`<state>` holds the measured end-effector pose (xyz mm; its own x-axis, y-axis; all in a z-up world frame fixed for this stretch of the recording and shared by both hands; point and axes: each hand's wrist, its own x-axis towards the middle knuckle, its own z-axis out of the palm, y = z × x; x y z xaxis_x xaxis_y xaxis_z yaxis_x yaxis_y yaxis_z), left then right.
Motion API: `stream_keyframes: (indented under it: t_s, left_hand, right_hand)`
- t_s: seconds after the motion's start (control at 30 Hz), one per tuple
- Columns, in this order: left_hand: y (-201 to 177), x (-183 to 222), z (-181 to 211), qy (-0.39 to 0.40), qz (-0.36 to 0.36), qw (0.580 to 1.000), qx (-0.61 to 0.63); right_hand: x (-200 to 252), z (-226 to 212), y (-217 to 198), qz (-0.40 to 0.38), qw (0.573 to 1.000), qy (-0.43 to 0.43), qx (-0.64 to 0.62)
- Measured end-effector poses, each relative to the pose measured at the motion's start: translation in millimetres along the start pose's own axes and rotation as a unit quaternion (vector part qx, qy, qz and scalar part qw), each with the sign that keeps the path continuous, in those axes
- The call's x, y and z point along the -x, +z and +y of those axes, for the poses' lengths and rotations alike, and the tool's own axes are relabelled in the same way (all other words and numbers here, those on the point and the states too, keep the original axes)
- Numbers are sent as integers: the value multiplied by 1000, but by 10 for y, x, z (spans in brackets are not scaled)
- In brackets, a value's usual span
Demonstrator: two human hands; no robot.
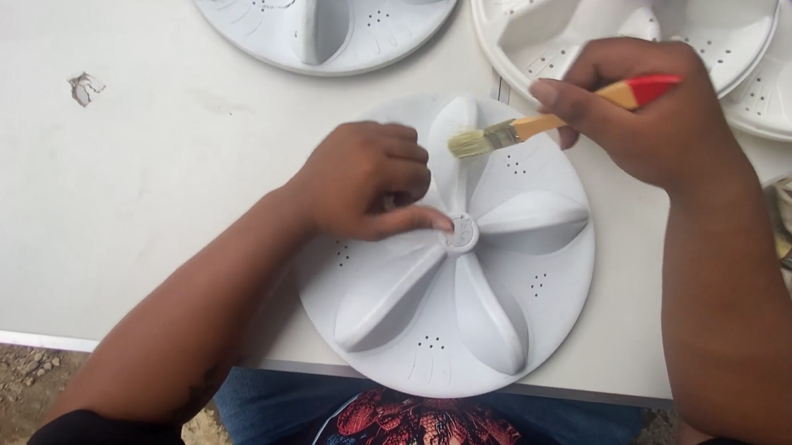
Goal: Cleaning a washing machine pulsator using a paintbrush to remove dust or debris from crevices.
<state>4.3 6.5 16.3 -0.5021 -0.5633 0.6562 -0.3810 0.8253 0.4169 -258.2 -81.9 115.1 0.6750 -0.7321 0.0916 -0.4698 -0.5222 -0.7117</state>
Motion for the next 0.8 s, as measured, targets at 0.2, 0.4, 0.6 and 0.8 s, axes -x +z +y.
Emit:
stream_keyframes:
  t_s: [0.2,0.4,0.6,0.8]
  left_hand:
    - [-227,43,-150,-147,179,968,97]
    - [-199,93,-219,-188,90,969,131]
    - [-136,127,-272,-148,51,984,84]
    - [-94,139,-320,-105,56,991,59]
  right_hand:
    - [1042,48,211,53,977,-206,-21]
    - [1533,-351,662,13,934,-292,203]
    - [1522,-634,837,-65,960,-267,51]
    - [1363,-631,938,127,954,-230,147]
